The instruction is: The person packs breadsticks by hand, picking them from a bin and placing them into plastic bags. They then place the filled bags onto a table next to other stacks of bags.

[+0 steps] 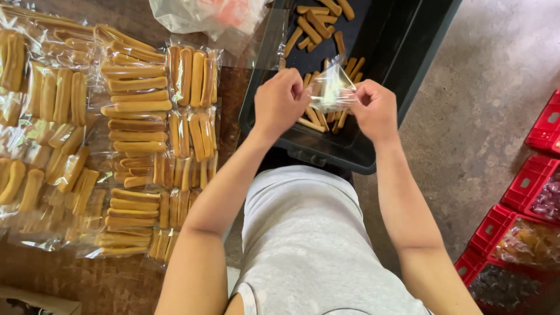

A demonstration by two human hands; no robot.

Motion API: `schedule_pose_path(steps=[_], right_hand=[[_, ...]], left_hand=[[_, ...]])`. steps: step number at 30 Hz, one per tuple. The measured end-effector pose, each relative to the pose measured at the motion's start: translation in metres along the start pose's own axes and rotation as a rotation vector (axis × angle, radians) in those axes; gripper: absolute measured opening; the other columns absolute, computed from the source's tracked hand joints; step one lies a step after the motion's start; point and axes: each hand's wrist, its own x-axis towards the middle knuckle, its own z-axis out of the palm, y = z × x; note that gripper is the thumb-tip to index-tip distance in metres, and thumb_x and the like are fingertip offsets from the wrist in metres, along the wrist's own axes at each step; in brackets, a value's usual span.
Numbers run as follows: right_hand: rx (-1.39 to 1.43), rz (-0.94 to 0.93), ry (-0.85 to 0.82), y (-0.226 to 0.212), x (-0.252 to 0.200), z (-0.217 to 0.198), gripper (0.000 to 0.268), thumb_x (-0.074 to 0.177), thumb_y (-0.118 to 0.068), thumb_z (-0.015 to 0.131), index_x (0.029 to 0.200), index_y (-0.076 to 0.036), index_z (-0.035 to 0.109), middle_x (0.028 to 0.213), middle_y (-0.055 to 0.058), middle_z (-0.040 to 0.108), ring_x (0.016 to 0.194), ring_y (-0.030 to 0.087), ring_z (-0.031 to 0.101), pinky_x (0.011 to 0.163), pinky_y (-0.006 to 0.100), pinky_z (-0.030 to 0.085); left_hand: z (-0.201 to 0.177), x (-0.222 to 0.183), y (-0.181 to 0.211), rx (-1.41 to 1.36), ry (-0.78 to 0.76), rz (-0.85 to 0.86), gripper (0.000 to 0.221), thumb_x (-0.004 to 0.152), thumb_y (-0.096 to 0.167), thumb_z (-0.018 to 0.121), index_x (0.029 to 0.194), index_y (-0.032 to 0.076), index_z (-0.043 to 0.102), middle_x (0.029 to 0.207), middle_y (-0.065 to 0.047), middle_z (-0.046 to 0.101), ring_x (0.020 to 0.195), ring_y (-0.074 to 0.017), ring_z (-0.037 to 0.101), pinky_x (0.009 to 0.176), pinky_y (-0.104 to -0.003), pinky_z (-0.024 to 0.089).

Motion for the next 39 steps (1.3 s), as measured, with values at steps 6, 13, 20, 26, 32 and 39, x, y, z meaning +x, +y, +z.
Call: schedule_pose_path(steps=[6,13,20,26,32,39], right_hand=[[-0.174,-0.179,0.168,0.018,0.052,-0.001,0.024,0.091,0.006,0.072,0.092,-0.004,0.051,0.090,0.007,0.058,0.078,0.014,0.055,0.067,0.026,0.048],[-0.006,0.374,-0.273,0.189,0.094,0.096,0.080,0.084,-0.037,0.087,0.145,-0.003,0.049,0.146,0.018,0.056,0.133,0.031,0.059,0.112,0.042,0.047],[-0.583,0.568,0.253,0.320,0.127,0.188,0.112,0.070,-0.042,0.095,0.150,0.000,0.029,0.154,0.021,0.034,0.139,0.042,0.037,0.115,0.049,0.037],[-0.645,0.868,0.178,0.282,0.153,0.210,0.109,0.070,-0.032,0.090,0.150,-0.007,0.022,0.156,0.018,0.027,0.142,0.043,0.030,0.109,0.051,0.041],[-0.620,0.709,0.093,0.342,0.167,0.189,0.085,0.073,-0.025,0.088,0.140,-0.007,0.039,0.134,0.023,0.053,0.120,0.044,0.054,0.104,0.048,0.049],[0.457,0.698,-0.416,0.249,0.121,0.081,0.044,0.083,-0.002,0.074,0.126,0.000,0.062,0.112,0.013,0.072,0.099,0.027,0.073,0.086,0.041,0.062]], left_hand=[[0.032,-0.010,0.006,-0.154,0.120,0.191,0.027,0.085,-0.001,0.064,0.100,0.020,0.073,0.116,0.000,0.072,0.096,-0.0259,0.074,0.082,-0.036,0.060],[0.035,-0.020,-0.099,0.243,0.212,-0.150,0.041,0.082,-0.001,0.060,0.120,0.006,0.074,0.131,-0.004,0.070,0.097,-0.0298,0.073,0.081,-0.040,0.058],[0.063,-0.063,-0.128,0.252,0.338,-0.089,0.034,0.083,-0.001,0.062,0.114,0.006,0.075,0.123,-0.006,0.072,0.098,-0.0272,0.074,0.083,-0.036,0.060],[0.068,-0.056,-0.124,0.308,0.413,-0.126,0.031,0.082,0.000,0.062,0.110,0.006,0.075,0.120,-0.005,0.073,0.096,-0.0251,0.074,0.082,-0.034,0.060],[0.068,-0.055,-0.124,0.336,0.398,-0.127,0.031,0.081,0.001,0.064,0.109,0.007,0.076,0.119,-0.004,0.073,0.091,-0.0248,0.073,0.079,-0.034,0.059],[0.058,-0.048,-0.115,0.281,0.318,-0.084,0.042,0.079,-0.003,0.061,0.118,0.008,0.074,0.126,-0.004,0.071,0.095,-0.0251,0.073,0.081,-0.034,0.058]])
